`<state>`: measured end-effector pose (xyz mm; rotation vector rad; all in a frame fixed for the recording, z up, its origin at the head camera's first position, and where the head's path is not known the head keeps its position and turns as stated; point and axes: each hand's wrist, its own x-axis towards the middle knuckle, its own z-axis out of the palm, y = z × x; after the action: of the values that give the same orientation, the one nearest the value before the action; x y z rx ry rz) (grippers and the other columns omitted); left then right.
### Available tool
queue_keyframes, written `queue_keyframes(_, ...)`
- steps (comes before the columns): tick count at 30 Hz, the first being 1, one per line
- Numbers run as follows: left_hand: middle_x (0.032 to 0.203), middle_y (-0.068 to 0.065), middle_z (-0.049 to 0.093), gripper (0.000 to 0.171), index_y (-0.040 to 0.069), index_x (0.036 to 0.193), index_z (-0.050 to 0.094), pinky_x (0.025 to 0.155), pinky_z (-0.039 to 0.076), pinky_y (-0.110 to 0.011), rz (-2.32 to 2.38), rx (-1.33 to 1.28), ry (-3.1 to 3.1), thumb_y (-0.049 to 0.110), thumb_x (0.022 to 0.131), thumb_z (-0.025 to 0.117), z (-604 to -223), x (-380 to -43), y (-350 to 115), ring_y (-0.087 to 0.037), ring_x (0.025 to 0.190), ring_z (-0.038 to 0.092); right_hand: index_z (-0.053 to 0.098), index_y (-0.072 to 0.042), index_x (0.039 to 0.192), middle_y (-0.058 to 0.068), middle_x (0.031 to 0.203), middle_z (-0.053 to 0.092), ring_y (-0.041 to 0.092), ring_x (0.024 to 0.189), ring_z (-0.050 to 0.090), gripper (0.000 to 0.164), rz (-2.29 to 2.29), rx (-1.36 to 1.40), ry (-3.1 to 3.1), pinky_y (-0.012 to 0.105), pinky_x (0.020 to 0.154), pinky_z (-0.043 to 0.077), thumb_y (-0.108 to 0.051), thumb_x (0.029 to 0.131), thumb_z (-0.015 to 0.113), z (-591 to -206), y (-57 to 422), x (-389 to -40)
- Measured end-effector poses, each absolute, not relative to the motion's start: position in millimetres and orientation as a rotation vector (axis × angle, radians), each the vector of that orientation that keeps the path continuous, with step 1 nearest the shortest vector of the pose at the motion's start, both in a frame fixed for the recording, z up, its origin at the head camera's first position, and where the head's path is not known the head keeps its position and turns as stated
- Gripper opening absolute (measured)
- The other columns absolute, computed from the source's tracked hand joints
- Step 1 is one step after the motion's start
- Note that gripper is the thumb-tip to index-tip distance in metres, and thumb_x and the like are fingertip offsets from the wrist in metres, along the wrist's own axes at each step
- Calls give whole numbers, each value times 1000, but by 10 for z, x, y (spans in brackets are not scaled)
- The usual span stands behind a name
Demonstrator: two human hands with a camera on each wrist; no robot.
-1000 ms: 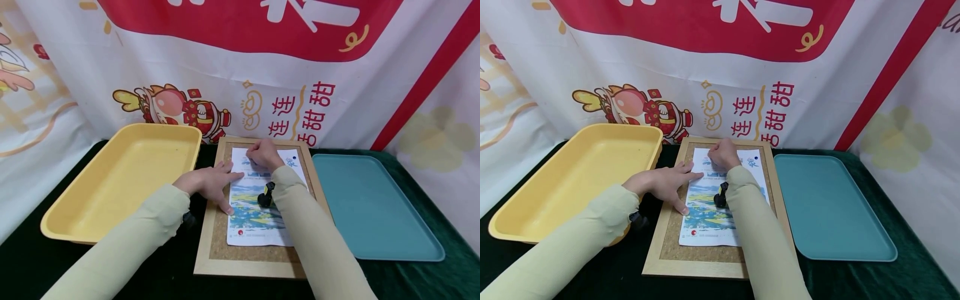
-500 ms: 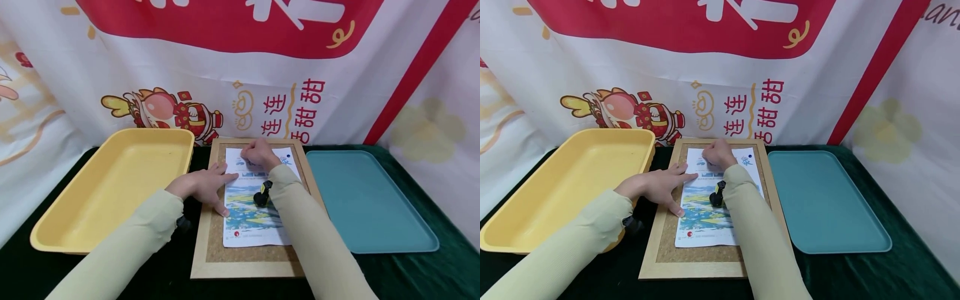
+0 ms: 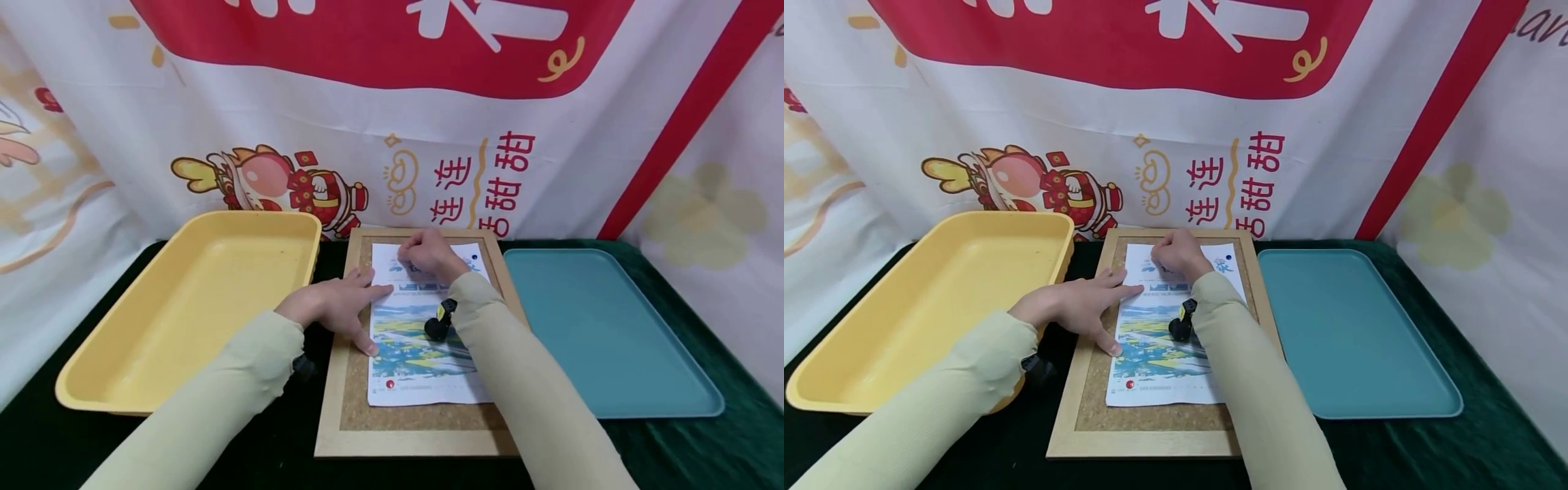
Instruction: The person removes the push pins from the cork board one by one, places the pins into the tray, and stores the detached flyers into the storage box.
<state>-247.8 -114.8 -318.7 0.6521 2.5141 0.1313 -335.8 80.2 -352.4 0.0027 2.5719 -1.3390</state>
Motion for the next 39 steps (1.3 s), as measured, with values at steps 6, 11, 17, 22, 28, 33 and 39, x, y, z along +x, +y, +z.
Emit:
queue_keyframes(6, 168, -8, -2, 107, 33, 158, 21, 121, 10, -60, 139, 657, 2509, 64, 73, 77, -3190, -2475, -1137, -35, 154, -5, 70, -14, 101, 3, 107, 65, 23, 98, 59, 12, -1334, -57, 2553, 38, 87, 45, -22, 96, 64, -3476, 869, -3294)
queue_keyframes(11, 168, -9, -3, 108, 32, 159, 20, 122, 11, -58, 126, 673, 2515, 64, 73, 77, -3190, -2470, -1130, -35, 154, -5, 72, -8, 105, 6, 101, 69, 23, 94, 61, 16, -1378, -114, 2576, 38, 87, 48, -21, 96, 65, -3398, 940, -3270)
queue_keyframes(17, 168, -10, -1, 108, 31, 159, 20, 121, 12, -59, 130, 661, 2523, 64, 73, 76, -3186, -2462, -1164, -36, 154, -4, 73, -10, 107, 5, 103, 69, 23, 96, 62, 17, -1428, -99, 2588, 36, 86, 50, -19, 94, 69, -3274, 1052, -3260)
queue_keyframes(22, 168, -10, -1, 107, 31, 159, 20, 121, 11, -60, 136, 651, 2519, 63, 74, 76, -3178, -2449, -1179, -36, 154, -4, 74, -14, 107, 3, 106, 69, 25, 101, 64, 16, -1455, -55, 2592, 42, 94, 50, -19, 93, 70, -3207, 1211, -3216)
queue_keyframes(28, 168, -11, -1, 107, 29, 159, 21, 120, 10, -62, 179, 638, 2526, 62, 74, 77, -3185, -2413, -1232, -37, 154, -5, 75, -19, 104, 4, 108, 70, 27, 104, 64, 12, -1494, 22, 2613, 46, 99, 49, -20, 94, 69, -3199, 1432, -3177)
queue_keyframes(33, 167, -12, -2, 108, 28, 159, 21, 120, 9, -62, 193, 630, 2534, 61, 73, 78, -3202, -2394, -1278, -38, 154, -7, 75, -17, 105, 6, 110, 68, 26, 103, 65, 14, -1549, 33, 2615, 44, 97, 52, -22, 94, 70, -3290, 1679, -3130)
queue_keyframes(39, 168, -11, -2, 107, 29, 159, 21, 121, 10, -61, 186, 689, 2530, 61, 73, 77, -3217, -2449, -1167, -37, 154, -6, 71, -14, 115, 7, 118, 64, 26, 107, 64, 24, -1616, 154, 2620, 44, 101, 49, -26, 94, 68, -3343, 2144, -2983)
